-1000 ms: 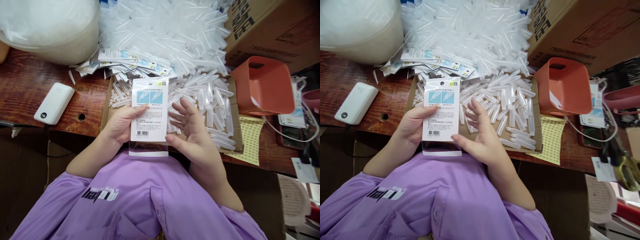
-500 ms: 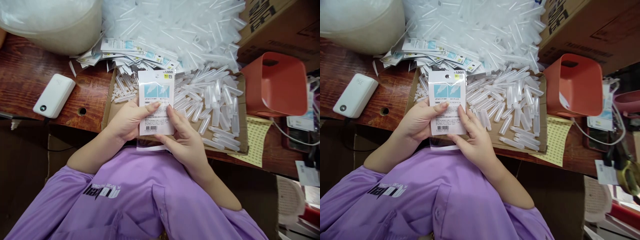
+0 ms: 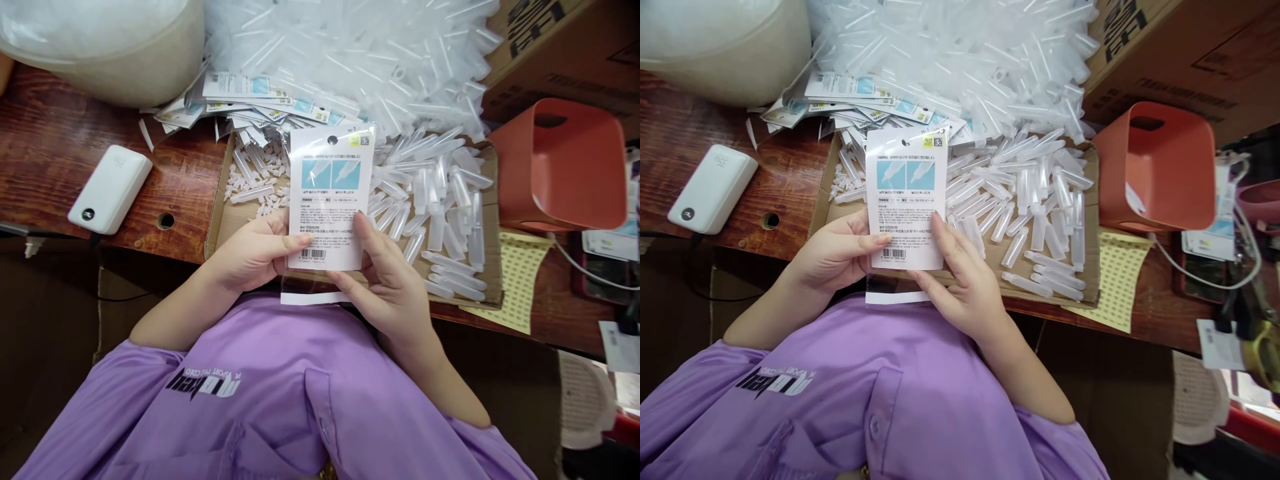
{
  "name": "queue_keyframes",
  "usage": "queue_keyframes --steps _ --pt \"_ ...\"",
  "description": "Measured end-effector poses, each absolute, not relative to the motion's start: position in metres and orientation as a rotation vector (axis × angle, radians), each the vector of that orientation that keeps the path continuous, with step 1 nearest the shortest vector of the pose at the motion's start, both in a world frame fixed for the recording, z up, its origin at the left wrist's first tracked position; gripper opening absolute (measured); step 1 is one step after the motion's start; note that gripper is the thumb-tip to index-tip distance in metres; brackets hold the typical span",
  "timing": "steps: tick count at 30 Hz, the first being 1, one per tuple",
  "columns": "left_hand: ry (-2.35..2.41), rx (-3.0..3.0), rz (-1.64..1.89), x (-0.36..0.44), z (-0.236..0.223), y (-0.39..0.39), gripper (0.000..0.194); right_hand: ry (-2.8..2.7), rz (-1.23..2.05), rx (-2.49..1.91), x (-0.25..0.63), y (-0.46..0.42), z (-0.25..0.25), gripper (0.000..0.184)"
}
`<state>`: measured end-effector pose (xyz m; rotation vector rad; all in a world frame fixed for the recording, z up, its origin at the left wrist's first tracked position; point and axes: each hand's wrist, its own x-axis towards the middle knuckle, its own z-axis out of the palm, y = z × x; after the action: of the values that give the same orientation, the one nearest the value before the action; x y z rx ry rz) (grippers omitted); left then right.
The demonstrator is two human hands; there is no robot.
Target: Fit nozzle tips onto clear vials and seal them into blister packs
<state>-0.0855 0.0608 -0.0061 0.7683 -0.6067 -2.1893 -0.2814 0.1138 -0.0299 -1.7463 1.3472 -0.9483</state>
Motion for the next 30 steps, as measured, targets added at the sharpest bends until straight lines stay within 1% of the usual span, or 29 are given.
queue_keyframes --steps 4,11,17,20,24,30 --pt "-0.644 0.741 -2.179 -0.091 -0.006 0.067 0.029 1.338 -1.084 -1.879 -0.284 0.12 -0.036 0.076" --pt "-0.703 0.652 -2.212 -0.097 -0.011 0.081 0.029 1.403 -1.244 -1.813 -0.285 0.138 -0.042 0.074" --pt "-0.642 0.704 -2.349 -0.092 -0.016 0.098 0.029 1.439 -1.244 -1.807 -0.294 0.158 -0.05 0.071" --pt "-0.67 0.718 -2.39 -0.093 -0.021 0.109 0.025 1.409 -1.253 -1.774 -0.299 0.169 -0.059 0.072" --pt "-0.714 0.846 -2.362 -0.099 -0.025 0.123 0.019 1.377 -1.264 -1.765 -0.305 0.185 -0.07 0.074" --pt "-0.767 0.877 -2.331 -0.11 -0.035 0.14 0.026 1.4 -1.352 -1.758 -0.308 0.204 -0.086 0.077"
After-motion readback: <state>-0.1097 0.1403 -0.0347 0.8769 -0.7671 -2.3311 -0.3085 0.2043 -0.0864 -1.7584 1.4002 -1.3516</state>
